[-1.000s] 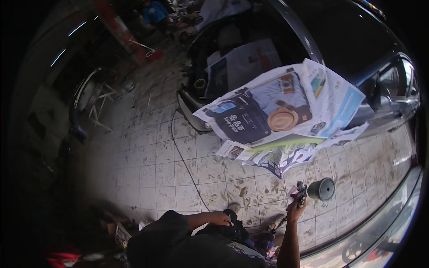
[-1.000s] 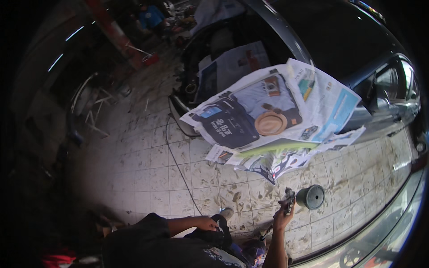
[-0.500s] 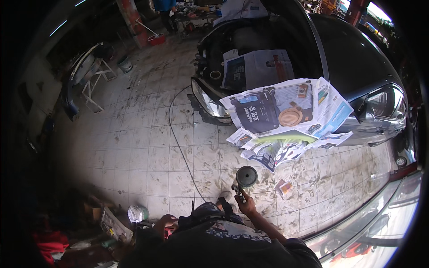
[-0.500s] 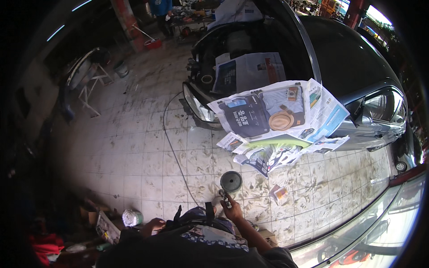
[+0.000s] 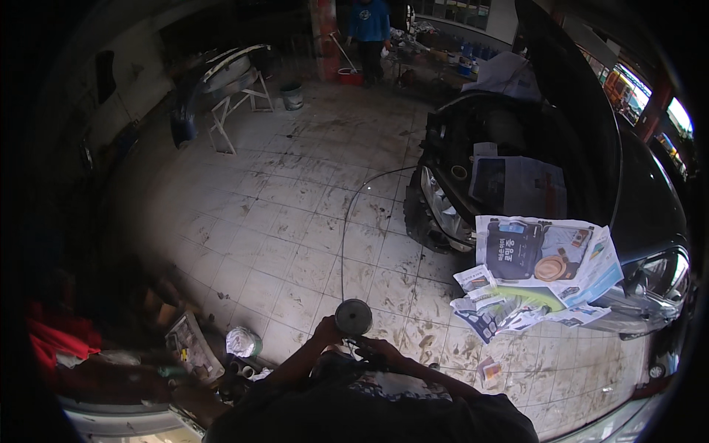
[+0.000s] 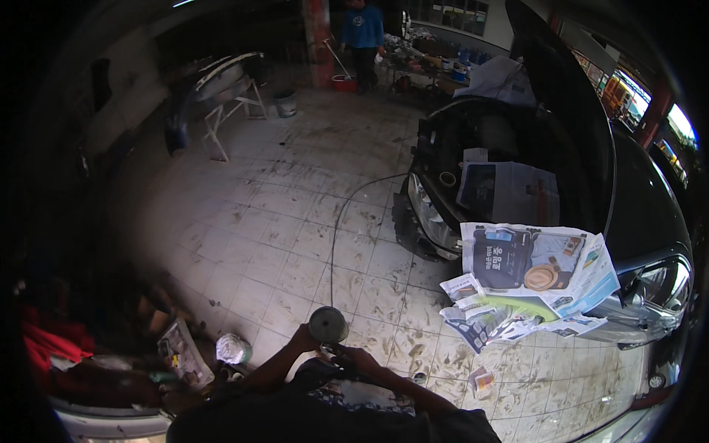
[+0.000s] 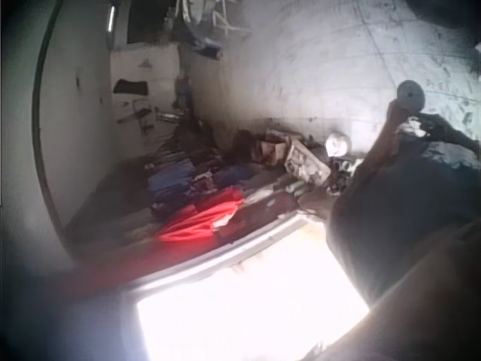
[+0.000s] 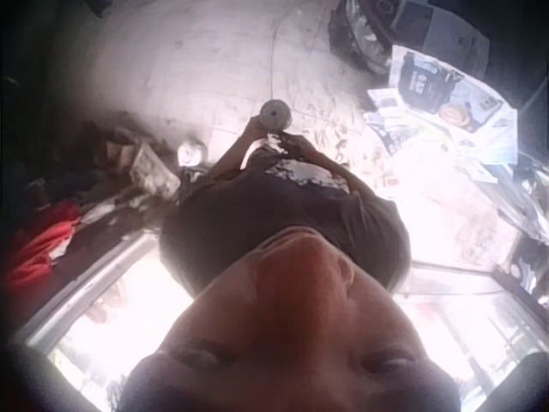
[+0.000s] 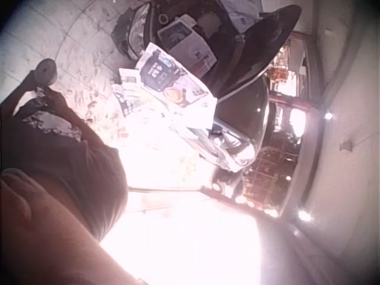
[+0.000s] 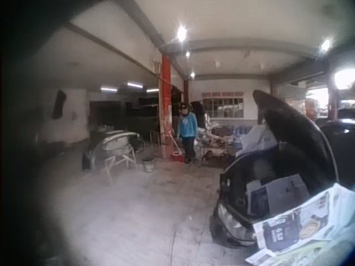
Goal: The person uses a spray gun to apply green paint to a car bumper and then to a car headlight assembly. The person moves around the garage to reach different parts and reloads the spray gun from a paint can.
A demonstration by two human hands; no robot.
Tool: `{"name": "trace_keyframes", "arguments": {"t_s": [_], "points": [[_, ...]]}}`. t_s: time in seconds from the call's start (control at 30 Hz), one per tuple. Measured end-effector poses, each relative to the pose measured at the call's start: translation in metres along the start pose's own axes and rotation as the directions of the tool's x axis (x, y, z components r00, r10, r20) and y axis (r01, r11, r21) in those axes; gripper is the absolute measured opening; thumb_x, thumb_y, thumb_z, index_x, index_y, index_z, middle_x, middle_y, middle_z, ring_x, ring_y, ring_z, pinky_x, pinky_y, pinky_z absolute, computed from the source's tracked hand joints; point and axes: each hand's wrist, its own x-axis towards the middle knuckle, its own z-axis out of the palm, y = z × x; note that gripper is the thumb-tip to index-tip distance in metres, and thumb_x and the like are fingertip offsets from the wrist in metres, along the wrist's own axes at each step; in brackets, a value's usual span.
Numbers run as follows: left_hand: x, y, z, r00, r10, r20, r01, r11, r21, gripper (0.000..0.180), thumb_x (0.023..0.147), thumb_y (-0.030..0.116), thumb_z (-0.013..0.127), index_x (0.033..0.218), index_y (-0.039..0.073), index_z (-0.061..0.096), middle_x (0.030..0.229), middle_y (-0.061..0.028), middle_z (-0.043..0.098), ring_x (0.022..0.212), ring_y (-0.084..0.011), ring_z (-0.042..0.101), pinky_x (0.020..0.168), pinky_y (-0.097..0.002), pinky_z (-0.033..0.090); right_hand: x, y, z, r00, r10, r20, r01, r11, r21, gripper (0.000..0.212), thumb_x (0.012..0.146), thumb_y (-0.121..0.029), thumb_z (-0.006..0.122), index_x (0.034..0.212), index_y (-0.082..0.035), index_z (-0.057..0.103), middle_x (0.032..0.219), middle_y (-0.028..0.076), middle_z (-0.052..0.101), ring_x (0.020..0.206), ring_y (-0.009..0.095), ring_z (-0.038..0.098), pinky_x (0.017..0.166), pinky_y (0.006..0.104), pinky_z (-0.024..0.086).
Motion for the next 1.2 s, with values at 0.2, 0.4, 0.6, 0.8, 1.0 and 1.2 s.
{"name": "trace_keyframes", "arguments": {"t_s": [0.2, 0.4, 0.6, 0.8, 1.0, 1.2], "points": [[0.005, -0.116, -0.067, 0.962, -0.261, -0.083, 0.227, 0.929, -0.293, 0.034, 0.077, 0.034, 0.078, 0.092, 0.005, 0.075, 0.072, -0.0103, 0.075, 0.077, -0.0254, 0.077, 0.077, -0.0403, 0.061, 0.128, -0.112, 0.028, 0.999, -0.029, 0.046, 0.044, 0.926, -0.375, 0.054, 0.1, -0.043, 0.06, 0.15, -0.025, 0.048, 0.097, 0.019, 0.075, 0.088, 0.036, 0.074, 0.081, 0.0459, 0.056], [-0.001, -0.205, -0.12, 0.924, -0.381, -0.018, 0.351, 0.869, -0.349, 0.035, 0.079, 0.031, 0.079, 0.093, 0.0, 0.074, 0.069, -0.0105, 0.074, 0.076, -0.0246, 0.077, 0.075, -0.0395, 0.061, 0.217, -0.193, 0.062, 0.996, 0.056, 0.067, -0.022, 0.906, -0.423, 0.058, 0.095, -0.04, 0.071, 0.144, -0.016, 0.053, 0.09, 0.014, 0.073, 0.078, 0.03, 0.071, 0.073, 0.0402, 0.056], [0.027, -0.252, -0.149, 0.864, -0.501, 0.055, 0.447, 0.712, -0.541, 0.037, 0.074, 0.029, 0.081, 0.095, -0.001, 0.075, 0.078, -0.0158, 0.075, 0.077, -0.0278, 0.077, 0.075, -0.0406, 0.061, 0.283, -0.21, 0.042, 0.984, -0.119, 0.131, 0.168, 0.865, -0.473, 0.051, 0.1, -0.042, 0.061, 0.145, -0.016, 0.055, 0.091, 0.024, 0.073, 0.083, 0.04, 0.073, 0.075, 0.0477, 0.056], [0.09, -0.31, -0.209, 0.93, -0.367, 0.014, 0.346, 0.863, -0.369, 0.03, 0.077, 0.019, 0.077, 0.098, -0.003, 0.075, 0.083, -0.0183, 0.075, 0.079, -0.0286, 0.076, 0.073, -0.0418, 0.061, 0.384, -0.197, 0.005, 0.981, -0.174, 0.09, 0.195, 0.915, -0.354, 0.053, 0.1, -0.042, 0.062, 0.147, -0.019, 0.054, 0.097, 0.023, 0.073, 0.089, 0.04, 0.073, 0.079, 0.0469, 0.057], [0.176, -0.422, -0.241, 0.684, -0.717, -0.136, 0.021, 0.205, -0.979, 0.022, 0.086, 0.014, 0.072, 0.105, 0.004, 0.076, 0.097, -0.0105, 0.078, 0.08, -0.0208, 0.076, 0.071, -0.0366, 0.06, 0.527, -0.229, -0.089, 0.989, -0.145, 0.03, 0.144, 0.896, -0.421, 0.056, 0.099, -0.047, 0.062, 0.149, -0.024, 0.052, 0.104, 0.021, 0.074, 0.095, 0.04, 0.072, 0.085, 0.0474, 0.057], [0.149, -0.5, -0.211, 0.554, -0.821, 0.14, 0.715, 0.382, -0.585, 0.018, 0.087, 0.014, 0.073, 0.101, 0.004, 0.077, 0.104, -0.0116, 0.078, 0.088, -0.0188, 0.075, 0.078, -0.0314, 0.059, 0.657, -0.265, -0.213, 0.984, -0.016, -0.175, -0.046, 0.936, -0.348, 0.058, 0.097, -0.052, 0.063, 0.146, -0.022, 0.055, 0.103, 0.025, 0.074, 0.098, 0.042, 0.072, 0.086, 0.0477, 0.057]]}}
